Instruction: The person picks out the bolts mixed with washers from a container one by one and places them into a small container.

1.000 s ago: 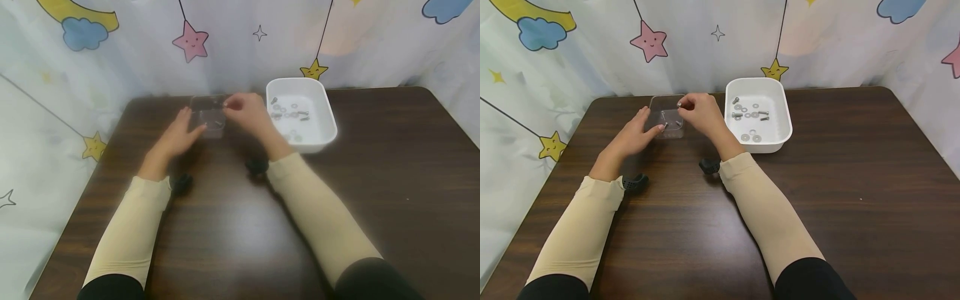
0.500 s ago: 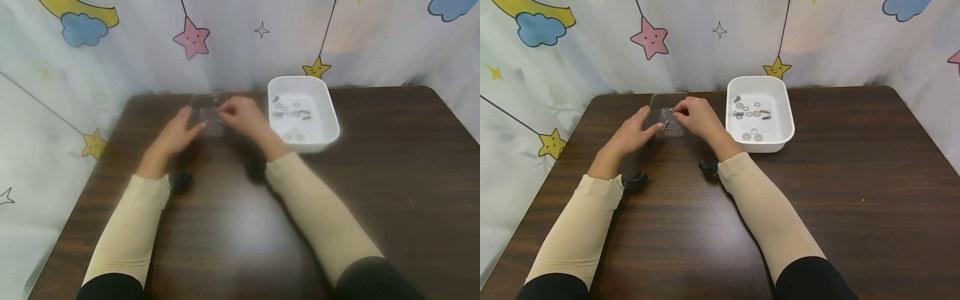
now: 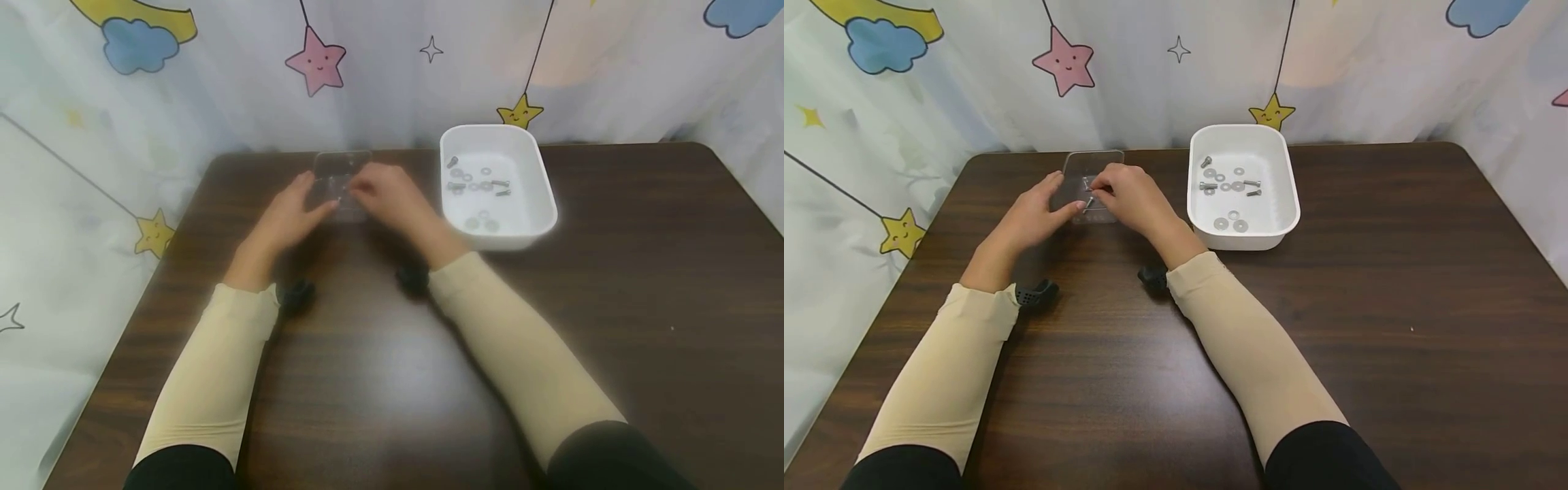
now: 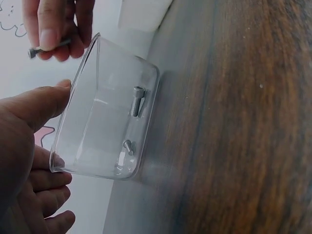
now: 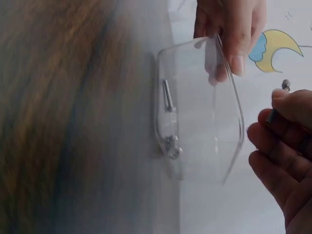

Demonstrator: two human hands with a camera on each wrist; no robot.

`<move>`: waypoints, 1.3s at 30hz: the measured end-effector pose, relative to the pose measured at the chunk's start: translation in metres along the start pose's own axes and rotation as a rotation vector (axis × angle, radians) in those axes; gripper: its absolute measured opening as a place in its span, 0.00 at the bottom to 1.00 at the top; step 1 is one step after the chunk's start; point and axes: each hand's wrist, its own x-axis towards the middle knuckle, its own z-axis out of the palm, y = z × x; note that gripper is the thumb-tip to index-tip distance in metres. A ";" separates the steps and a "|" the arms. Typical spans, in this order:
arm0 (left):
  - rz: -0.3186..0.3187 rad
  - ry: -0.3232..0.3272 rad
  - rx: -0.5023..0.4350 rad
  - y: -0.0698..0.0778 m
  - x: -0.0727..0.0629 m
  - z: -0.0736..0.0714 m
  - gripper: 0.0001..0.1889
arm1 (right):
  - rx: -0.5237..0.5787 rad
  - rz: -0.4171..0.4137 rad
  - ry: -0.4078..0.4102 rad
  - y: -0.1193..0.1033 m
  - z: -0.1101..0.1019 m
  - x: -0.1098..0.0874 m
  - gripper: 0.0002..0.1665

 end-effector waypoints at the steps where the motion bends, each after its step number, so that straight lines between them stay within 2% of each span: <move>1: 0.001 0.003 0.002 0.000 0.001 0.000 0.48 | -0.007 -0.004 -0.011 0.000 0.001 0.001 0.10; 11: 0.021 0.001 -0.012 -0.004 -0.003 -0.006 0.47 | -0.064 0.027 -0.077 -0.002 0.011 0.007 0.10; 17: 0.042 0.005 -0.040 -0.013 -0.005 -0.011 0.45 | -0.100 0.052 -0.129 -0.007 0.014 0.008 0.10; 24: 0.091 0.034 -0.027 -0.021 -0.002 -0.011 0.42 | -0.160 0.052 -0.163 -0.009 0.017 0.011 0.10; 31: 0.117 0.050 -0.005 -0.024 0.002 -0.008 0.41 | -0.166 0.057 -0.195 -0.010 0.018 0.012 0.10; 39: 0.106 0.052 -0.006 -0.022 0.001 -0.008 0.40 | -0.172 0.059 -0.227 -0.012 0.017 0.013 0.11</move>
